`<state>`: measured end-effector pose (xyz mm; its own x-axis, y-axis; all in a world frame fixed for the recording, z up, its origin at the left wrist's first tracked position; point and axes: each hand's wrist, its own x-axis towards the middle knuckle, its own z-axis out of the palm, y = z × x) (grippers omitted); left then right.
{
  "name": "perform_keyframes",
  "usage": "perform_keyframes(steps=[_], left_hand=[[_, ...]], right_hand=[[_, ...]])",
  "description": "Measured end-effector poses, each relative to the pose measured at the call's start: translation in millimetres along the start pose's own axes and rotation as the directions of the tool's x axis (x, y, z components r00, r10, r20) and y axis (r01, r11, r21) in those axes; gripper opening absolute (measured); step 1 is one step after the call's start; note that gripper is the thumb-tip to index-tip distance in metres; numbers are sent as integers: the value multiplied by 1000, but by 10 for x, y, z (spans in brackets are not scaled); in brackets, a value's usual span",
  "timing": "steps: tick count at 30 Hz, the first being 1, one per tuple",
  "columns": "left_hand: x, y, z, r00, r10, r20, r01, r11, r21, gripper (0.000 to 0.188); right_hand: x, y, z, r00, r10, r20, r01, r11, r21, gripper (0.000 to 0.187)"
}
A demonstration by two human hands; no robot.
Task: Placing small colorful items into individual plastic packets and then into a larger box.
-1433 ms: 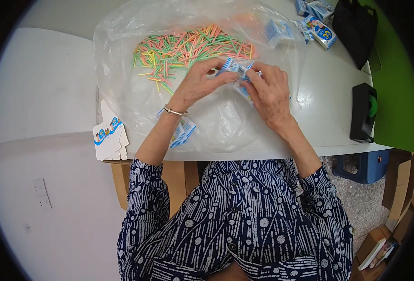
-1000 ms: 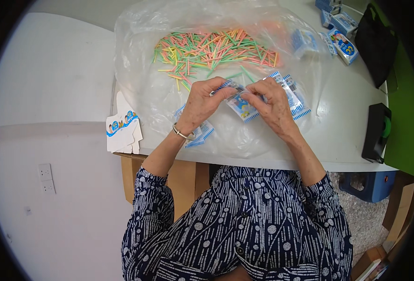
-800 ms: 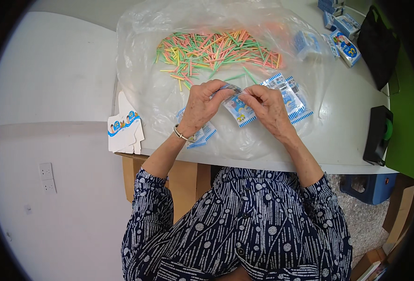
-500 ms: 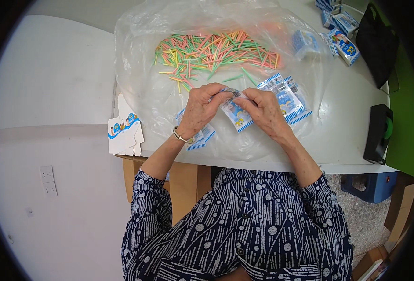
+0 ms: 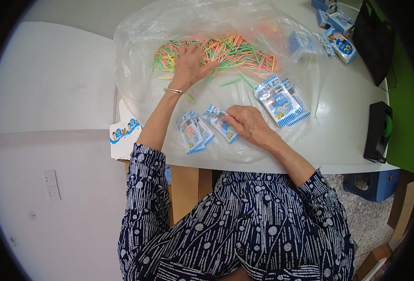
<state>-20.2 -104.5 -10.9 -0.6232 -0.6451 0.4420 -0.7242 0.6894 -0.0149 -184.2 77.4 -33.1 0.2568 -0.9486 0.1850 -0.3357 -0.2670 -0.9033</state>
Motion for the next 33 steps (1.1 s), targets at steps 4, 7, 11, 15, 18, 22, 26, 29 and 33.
perform_keyframes(steps=[4, 7, 11, 15, 18, 22, 26, 29, 33], left_hand=[[96, 2, 204, 999, 7, -33, -2, 990, 142, 67], [218, 75, 213, 985, -109, 137, 92, 988, 127, 61], [272, 20, 229, 956, -41, 291, -24, 976, 215, 48], [233, -103, 394, 985, 4, 172, -57, 951, 304, 40], [216, -133, 500, 1000, -3, -30, 12, 950, 311, 43], [241, -159, 553, 1000, -11, 3, 10, 951, 309, 44], [227, -196, 615, 996, -88, 18, 79, 954, 289, 43], [263, -169, 562, 987, -151, 59, 132, 958, 255, 36], [295, -90, 362, 922, -335, 196, 308, 939, 154, 31]], right_hand=[[1, 32, 60, 994, -111, 13, 112, 992, -55, 22], [-15, 49, 46, 993, -119, -1, 119, 989, -84, 22], [-19, 81, 48, 986, -160, -50, 157, 985, -69, 19], [-1, 12, 26, 991, -132, 0, 132, 989, -62, 20], [6, 33, 21, 990, -137, -12, 137, 989, -55, 20], [-1, 64, 35, 988, -153, -22, 151, 986, -63, 21], [10, 36, 37, 989, -144, -26, 143, 988, -51, 22], [0, 17, 5, 994, -105, 16, 105, 992, -64, 28], [13, 17, -24, 1000, 12, -7, -12, 997, 83, 30]])
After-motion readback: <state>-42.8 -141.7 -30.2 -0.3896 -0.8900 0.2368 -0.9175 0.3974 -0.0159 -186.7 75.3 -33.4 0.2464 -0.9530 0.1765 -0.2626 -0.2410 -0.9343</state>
